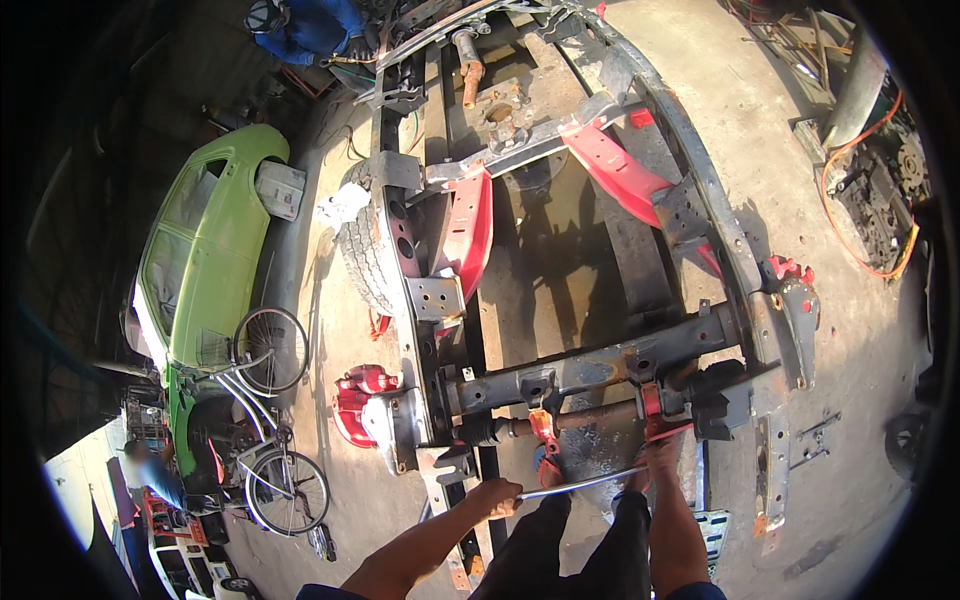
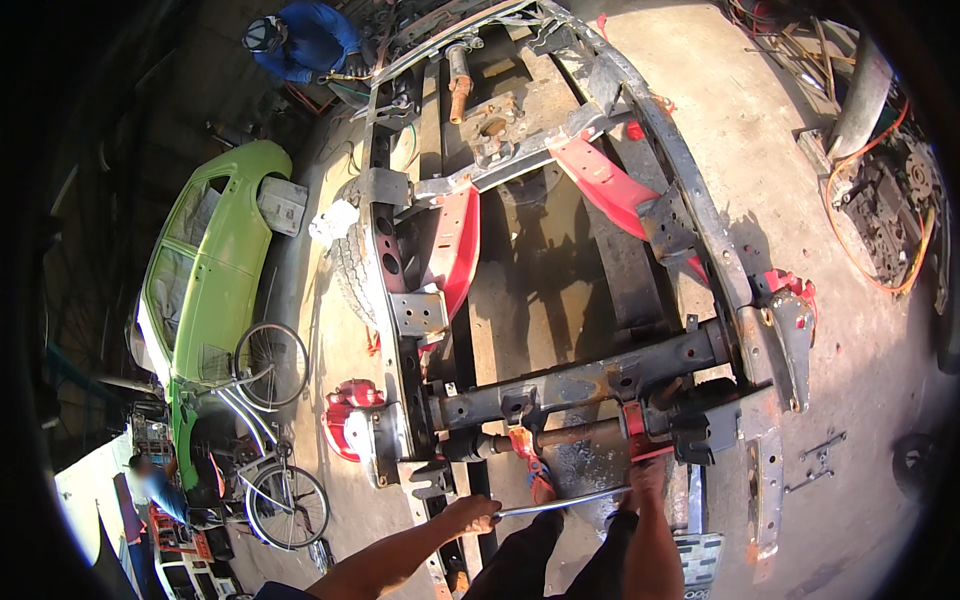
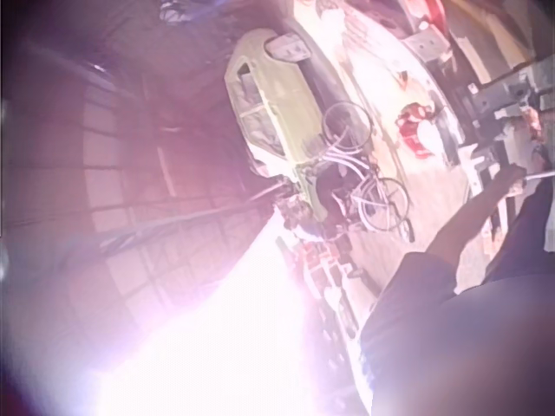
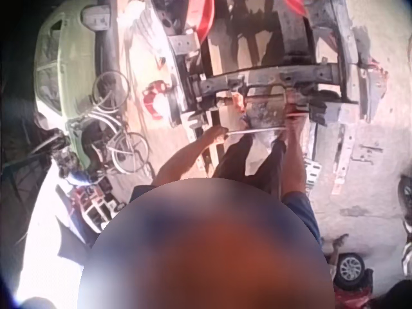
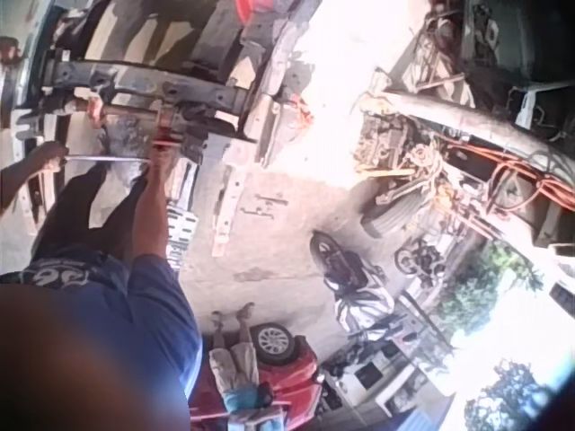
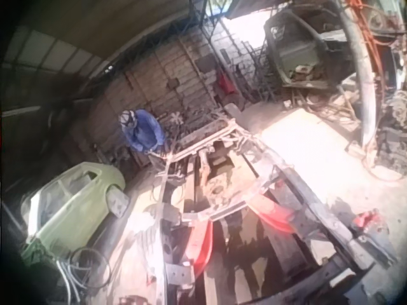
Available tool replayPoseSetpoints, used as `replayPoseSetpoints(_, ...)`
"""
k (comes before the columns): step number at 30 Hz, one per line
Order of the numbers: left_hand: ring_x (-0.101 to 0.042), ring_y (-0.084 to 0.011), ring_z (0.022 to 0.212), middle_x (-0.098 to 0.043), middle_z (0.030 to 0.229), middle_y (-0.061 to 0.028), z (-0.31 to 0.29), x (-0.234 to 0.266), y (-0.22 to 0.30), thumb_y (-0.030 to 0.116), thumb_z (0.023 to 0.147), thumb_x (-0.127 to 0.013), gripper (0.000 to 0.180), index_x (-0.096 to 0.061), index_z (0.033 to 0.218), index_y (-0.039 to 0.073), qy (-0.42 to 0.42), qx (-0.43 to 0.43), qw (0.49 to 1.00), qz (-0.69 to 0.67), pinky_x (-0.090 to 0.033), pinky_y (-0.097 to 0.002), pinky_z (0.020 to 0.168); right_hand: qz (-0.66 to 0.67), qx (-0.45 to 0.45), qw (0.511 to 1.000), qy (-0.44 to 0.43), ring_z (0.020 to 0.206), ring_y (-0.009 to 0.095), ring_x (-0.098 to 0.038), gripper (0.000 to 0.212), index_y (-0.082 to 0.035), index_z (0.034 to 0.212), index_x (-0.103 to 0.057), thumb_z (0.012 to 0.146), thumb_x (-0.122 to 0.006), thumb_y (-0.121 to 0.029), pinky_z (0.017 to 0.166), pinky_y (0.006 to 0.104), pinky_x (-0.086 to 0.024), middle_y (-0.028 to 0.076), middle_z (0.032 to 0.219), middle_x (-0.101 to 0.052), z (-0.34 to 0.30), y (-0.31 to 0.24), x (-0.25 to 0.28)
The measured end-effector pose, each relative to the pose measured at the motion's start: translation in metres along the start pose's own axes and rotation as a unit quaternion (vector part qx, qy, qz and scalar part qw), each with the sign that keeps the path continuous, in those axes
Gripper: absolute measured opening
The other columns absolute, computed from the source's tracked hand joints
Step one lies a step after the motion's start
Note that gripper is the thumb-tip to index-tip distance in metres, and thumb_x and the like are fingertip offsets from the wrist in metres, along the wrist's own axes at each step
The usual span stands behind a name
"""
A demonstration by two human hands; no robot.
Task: The person uses a long metal bar to tighten bolts on a car chassis. The person repeatedly applies force to the bar, rotating it to secure the bolts in place.
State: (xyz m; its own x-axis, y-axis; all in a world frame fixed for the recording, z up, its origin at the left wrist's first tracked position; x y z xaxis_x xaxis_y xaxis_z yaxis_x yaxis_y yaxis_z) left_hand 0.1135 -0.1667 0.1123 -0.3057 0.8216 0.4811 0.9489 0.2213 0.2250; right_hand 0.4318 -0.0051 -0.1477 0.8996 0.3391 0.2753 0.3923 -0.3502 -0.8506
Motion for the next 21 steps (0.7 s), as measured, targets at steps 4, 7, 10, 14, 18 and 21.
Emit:
replayPoseSetpoints(4, -0.070, -0.0372, 0.094, -0.072, 0.095, -0.0187, 0.010, 0.003, -0.009, 0.036, 0.085, -0.060, 0.033, -0.075, 0.094, 0.008, -0.027, 0.060, 0.998, 0.004, -0.057, -0.0460, 0.084, -0.019, -0.113, 0.993, -0.018, 0.091, 0.019, -0.065, 0.028, -0.007, 0.107, -0.060, 0.091, -0.072, -0.026, 0.076, 0.0396, -0.053, 0.008, 0.091, -0.065, -0.007, -0.050, 0.004)
replayPoseSetpoints(7, -0.071, -0.0380, 0.089, -0.073, 0.092, -0.0176, 0.018, -0.003, -0.018, 0.030, 0.085, -0.058, 0.029, -0.074, 0.096, 0.010, -0.024, 0.053, 0.998, -0.004, -0.057, -0.0463, 0.082, -0.218, -0.063, 0.974, 0.026, 0.090, 0.039, -0.065, 0.035, -0.006, 0.103, -0.061, 0.092, -0.064, -0.039, 0.075, 0.0476, -0.049, 0.018, 0.090, -0.067, -0.001, -0.070, 0.005)
replayPoseSetpoints(10, -0.070, -0.0350, 0.091, -0.072, 0.089, -0.0155, 0.034, -0.018, -0.029, 0.034, 0.089, -0.055, 0.029, -0.072, 0.097, 0.011, -0.001, 0.024, 1.000, -0.011, -0.056, -0.0456, 0.081, -0.213, -0.043, 0.976, 0.005, 0.094, 0.040, -0.064, 0.040, -0.009, 0.120, -0.057, 0.095, -0.060, -0.041, 0.079, 0.0492, -0.047, 0.022, 0.096, -0.065, 0.002, -0.075, 0.004)
replayPoseSetpoints(14, -0.070, -0.0354, 0.084, -0.072, 0.086, -0.0146, 0.054, -0.044, -0.050, 0.033, 0.089, -0.057, 0.024, -0.068, 0.098, 0.013, 0.042, 0.012, 0.999, -0.004, -0.057, -0.0465, 0.077, -0.259, -0.068, 0.963, 0.042, 0.081, 0.037, -0.065, 0.032, -0.007, 0.111, -0.055, 0.094, -0.062, -0.033, 0.069, 0.0481, -0.047, 0.020, 0.085, -0.064, -0.004, -0.074, 0.005)
replayPoseSetpoints(18, -0.070, -0.0348, 0.079, -0.069, 0.079, -0.0150, 0.089, -0.081, -0.070, 0.031, 0.088, -0.061, 0.021, -0.063, 0.095, 0.011, 0.097, -0.040, 0.993, -0.054, -0.056, -0.0463, 0.072, -0.254, -0.003, 0.966, 0.053, 0.055, 0.020, -0.058, 0.028, -0.011, 0.112, -0.051, 0.096, -0.064, -0.030, 0.053, 0.0391, -0.046, 0.006, 0.066, -0.060, -0.002, -0.075, 0.004)
replayPoseSetpoints(21, -0.069, -0.0344, 0.076, -0.068, 0.076, -0.0138, 0.132, -0.123, -0.088, 0.029, 0.086, -0.064, 0.019, -0.059, 0.093, 0.012, 0.133, -0.089, 0.984, -0.079, -0.056, -0.0450, 0.069, -0.103, -0.132, 0.986, -0.007, 0.053, 0.010, -0.054, 0.030, -0.013, 0.112, -0.047, 0.097, -0.064, -0.032, 0.048, 0.0278, -0.044, 0.002, 0.070, -0.060, -0.005, -0.065, 0.005)
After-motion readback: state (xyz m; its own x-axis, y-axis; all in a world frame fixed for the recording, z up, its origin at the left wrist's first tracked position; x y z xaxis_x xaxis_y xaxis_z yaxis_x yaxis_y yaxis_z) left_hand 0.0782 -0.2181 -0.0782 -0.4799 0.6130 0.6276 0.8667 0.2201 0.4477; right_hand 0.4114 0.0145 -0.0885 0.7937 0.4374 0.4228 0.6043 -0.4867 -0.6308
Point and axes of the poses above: each hand's wrist, its own z-axis towards the middle knuckle, its own x-axis out of the back of the hand, y = z × x, the point moved 4 cm from there along z, towards the middle knuckle
